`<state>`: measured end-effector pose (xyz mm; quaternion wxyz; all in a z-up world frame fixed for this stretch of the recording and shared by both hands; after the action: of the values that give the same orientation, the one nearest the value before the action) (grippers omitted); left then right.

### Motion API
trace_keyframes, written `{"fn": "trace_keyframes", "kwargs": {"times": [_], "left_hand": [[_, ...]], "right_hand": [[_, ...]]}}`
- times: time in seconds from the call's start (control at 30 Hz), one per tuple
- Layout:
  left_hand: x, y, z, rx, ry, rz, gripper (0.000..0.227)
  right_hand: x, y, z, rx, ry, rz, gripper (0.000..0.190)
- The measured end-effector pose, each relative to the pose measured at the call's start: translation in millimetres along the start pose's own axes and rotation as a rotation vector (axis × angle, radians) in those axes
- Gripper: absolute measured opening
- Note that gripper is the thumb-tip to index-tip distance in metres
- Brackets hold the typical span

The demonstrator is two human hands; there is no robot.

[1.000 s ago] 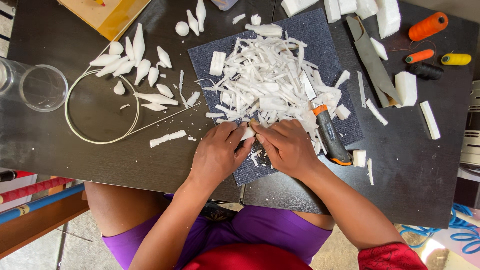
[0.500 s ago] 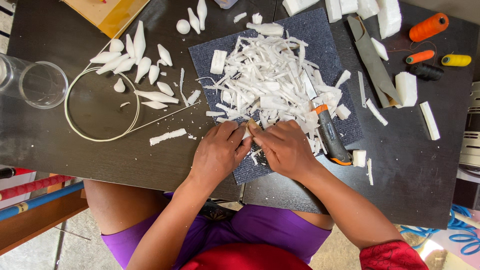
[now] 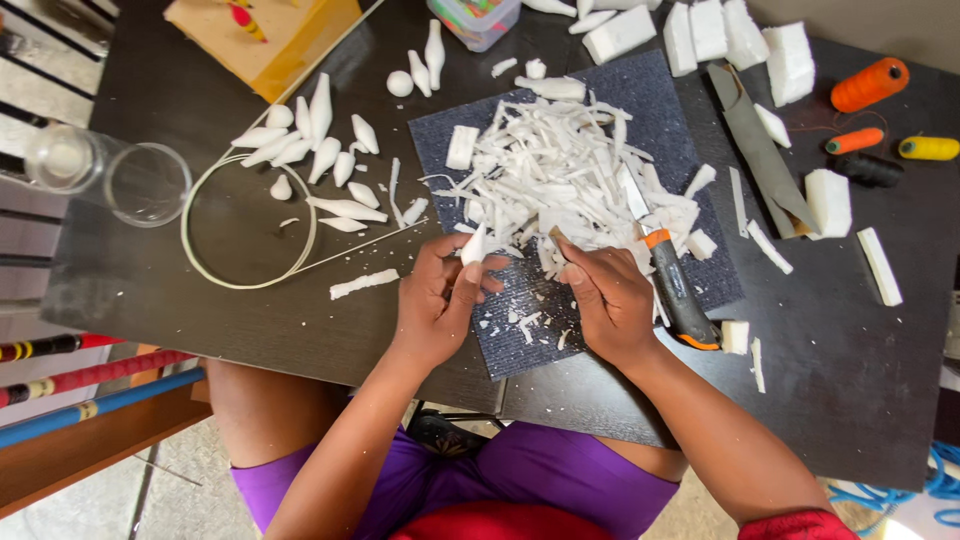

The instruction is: The person uses a small knife to carve a white foam piece into a tapered shape. They repeatedly rotate the piece and shave off thin layers while working over a dark mat. Shavings accumulate on the mat as the piece gradually becomes more refined.

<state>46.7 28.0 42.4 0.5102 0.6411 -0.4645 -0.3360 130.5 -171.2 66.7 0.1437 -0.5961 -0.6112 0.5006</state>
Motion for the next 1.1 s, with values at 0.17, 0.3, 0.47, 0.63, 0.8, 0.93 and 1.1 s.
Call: {"fn": "trace_keyframes", "kwargs": {"times": [0.17, 0.3, 0.47, 0.63, 0.8, 0.93, 1.1], "left_hand": [[10.6, -11.1, 6.1, -0.069, -0.087, 0.436, 0.032], [17.5, -11.3, 1.9, -0.103, -0.111, 0.595, 0.029], [18.1, -25.7, 1.5, -0.144, -0.04, 0.544, 0.031], [37.9, -13.7, -5.2, -0.187, -0.045, 0.586, 0.035], [55.6, -15.8, -2.5, -0.19, -0.032, 0.638, 0.031], [60.1, -16.6, -0.3, -0.181, -0.048, 0.587, 0.03], [57.8, -35.1, 1.2, -0.09, -0.012, 0.433, 0.03]], "right_hand": [[3.0, -1.7, 0.4, -0.005, -0.019, -0.021, 0.028], [-3.0, -4.9, 0.8, -0.007, 0.005, -0.059, 0.028], [-7.7, -5.6, 5.6, -0.039, 0.052, -0.134, 0.028], [-16.3, -12.3, 4.7, -0.11, 0.112, -0.191, 0.028], [-20.8, -14.8, 5.4, -0.15, 0.136, -0.243, 0.028], [-20.2, -14.3, 6.8, -0.154, 0.151, -0.28, 0.028], [-20.3, -24.0, 1.5, -0.154, 0.105, -0.246, 0.025]]}}
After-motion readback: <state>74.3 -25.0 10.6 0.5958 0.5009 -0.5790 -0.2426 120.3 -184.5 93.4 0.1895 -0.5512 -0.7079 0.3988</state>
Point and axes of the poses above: each hand's wrist, its own z-axis away from the middle knuckle, its own x-axis out of the palm, y = z × x, the point moved 6 cm from there along -z, towards the middle knuckle, and after that the axes turned 5 degrees about x, right-handed, at the moved point
